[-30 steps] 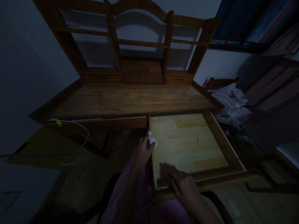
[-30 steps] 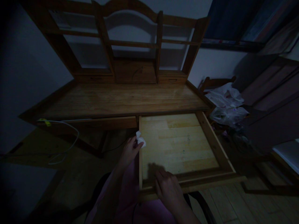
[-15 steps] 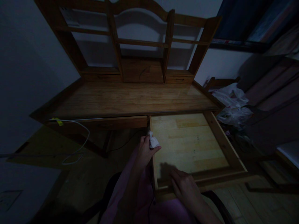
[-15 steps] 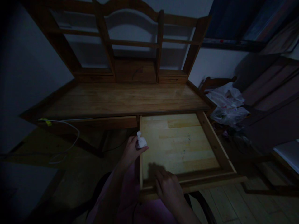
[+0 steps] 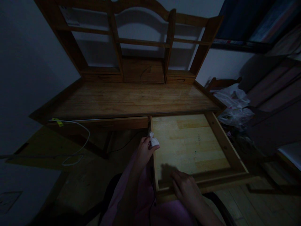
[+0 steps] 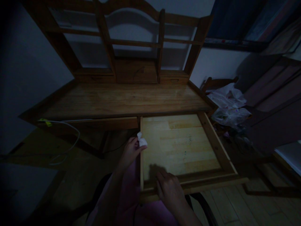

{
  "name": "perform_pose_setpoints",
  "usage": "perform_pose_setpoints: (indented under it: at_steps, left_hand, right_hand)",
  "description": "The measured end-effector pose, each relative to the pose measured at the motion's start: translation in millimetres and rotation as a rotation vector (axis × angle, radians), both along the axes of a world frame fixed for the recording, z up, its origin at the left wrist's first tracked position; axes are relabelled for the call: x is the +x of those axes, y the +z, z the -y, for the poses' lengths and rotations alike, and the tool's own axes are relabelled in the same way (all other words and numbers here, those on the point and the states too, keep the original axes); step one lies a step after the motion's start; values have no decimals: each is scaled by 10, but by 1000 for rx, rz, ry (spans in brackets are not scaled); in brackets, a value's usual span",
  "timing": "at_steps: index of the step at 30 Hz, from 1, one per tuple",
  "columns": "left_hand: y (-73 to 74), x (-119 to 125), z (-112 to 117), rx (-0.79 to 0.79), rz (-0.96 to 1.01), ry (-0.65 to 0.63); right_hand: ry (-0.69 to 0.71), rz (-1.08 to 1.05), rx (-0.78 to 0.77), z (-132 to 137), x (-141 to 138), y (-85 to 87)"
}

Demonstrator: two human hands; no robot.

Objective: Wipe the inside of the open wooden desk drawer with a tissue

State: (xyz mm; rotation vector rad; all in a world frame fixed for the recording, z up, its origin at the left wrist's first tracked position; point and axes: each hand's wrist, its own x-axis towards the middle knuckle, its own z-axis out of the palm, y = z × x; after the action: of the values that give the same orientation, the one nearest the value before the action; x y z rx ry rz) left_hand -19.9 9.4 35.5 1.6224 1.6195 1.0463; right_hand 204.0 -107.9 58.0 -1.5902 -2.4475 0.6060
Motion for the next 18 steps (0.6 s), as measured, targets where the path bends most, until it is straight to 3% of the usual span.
perform_pose_setpoints:
  at_steps: [11,18]
  left_hand:
    - [112,0,7,-40,-59,-8]
    - [109,102,39,-17,-113,29]
  right_hand:
    - [4,3,13,-3,-2,-7]
    - [12,17,43,1,-1,-9]
